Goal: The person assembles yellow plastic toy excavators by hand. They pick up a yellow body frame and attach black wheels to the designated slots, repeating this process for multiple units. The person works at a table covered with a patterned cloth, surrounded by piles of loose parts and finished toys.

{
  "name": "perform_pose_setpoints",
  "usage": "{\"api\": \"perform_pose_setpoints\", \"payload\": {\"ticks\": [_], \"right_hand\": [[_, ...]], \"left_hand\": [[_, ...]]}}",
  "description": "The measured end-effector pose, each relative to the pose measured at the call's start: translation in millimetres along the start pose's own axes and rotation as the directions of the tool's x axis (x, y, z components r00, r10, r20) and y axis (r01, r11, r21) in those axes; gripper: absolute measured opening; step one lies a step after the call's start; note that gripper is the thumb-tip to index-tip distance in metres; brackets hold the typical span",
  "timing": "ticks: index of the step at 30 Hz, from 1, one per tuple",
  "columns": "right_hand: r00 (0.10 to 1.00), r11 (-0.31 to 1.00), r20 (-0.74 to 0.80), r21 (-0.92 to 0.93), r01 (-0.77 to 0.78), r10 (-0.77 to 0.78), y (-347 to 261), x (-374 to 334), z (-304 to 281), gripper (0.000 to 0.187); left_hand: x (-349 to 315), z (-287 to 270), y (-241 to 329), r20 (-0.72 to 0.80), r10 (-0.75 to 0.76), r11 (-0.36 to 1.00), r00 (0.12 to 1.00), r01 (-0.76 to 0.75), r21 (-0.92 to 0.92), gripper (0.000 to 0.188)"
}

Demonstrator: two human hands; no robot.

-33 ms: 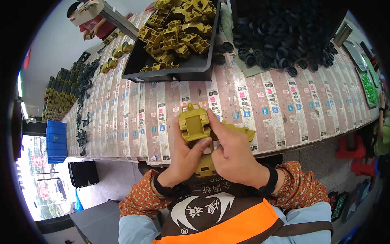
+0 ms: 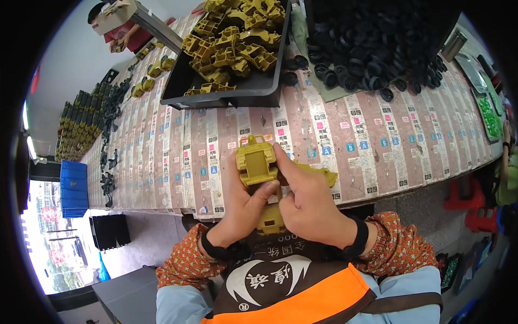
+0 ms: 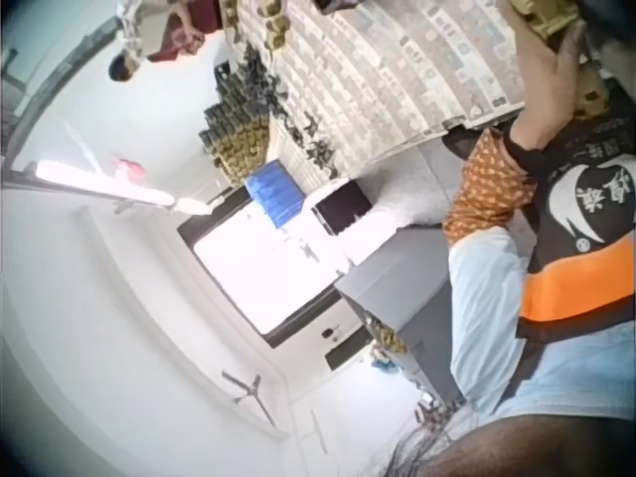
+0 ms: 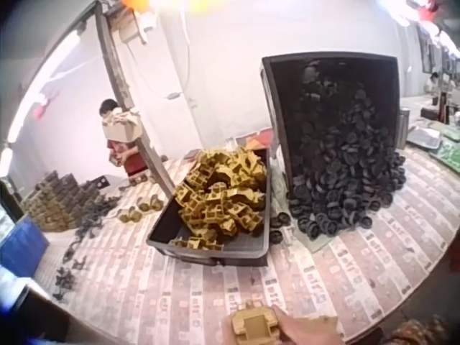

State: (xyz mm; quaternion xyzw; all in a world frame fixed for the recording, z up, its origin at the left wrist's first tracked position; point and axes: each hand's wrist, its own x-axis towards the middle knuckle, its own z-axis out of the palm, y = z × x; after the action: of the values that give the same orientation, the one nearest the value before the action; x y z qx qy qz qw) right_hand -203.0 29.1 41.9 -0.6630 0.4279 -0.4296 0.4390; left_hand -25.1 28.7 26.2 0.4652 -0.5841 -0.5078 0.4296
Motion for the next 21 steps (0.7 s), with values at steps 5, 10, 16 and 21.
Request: {"api": "perform_pose_setpoints", "payload": {"ticks": [5,10,16,21], "right_hand": [[0.987,0.99,0.16,-0.136,0.038,-0.016,27.7,51.1,-40.4,0.045],[0.959,0.58,-0.263,-0.8,-0.156,-0.103,101.4,146.9,-124.6,0.023],[0.975,0.401,-0.026,-0.914,0.065,-0.219,124.9,156.2,-125.3,0.039],[0.943,0.359,0.032,-0.92,0.157,-0.33,141.4,145.6,-120.1,0.04]], "left_hand": [[12.8,-16.3,0.2,0.103,-0.173,0.966,0.98,0.189,-0.174,0.072],[18.3,-31.9,18.6,-0.046,-0.3,0.843,0.953,0.243,-0.48,0.053],[15.8,-56.6,28.2,0.036,-0.426,0.634,0.904,0.326,-0.702,0.041],[20.6,-56.0,9.1,-0.053,-0.393,0.617,0.918,0.221,-0.755,0.039]]}}
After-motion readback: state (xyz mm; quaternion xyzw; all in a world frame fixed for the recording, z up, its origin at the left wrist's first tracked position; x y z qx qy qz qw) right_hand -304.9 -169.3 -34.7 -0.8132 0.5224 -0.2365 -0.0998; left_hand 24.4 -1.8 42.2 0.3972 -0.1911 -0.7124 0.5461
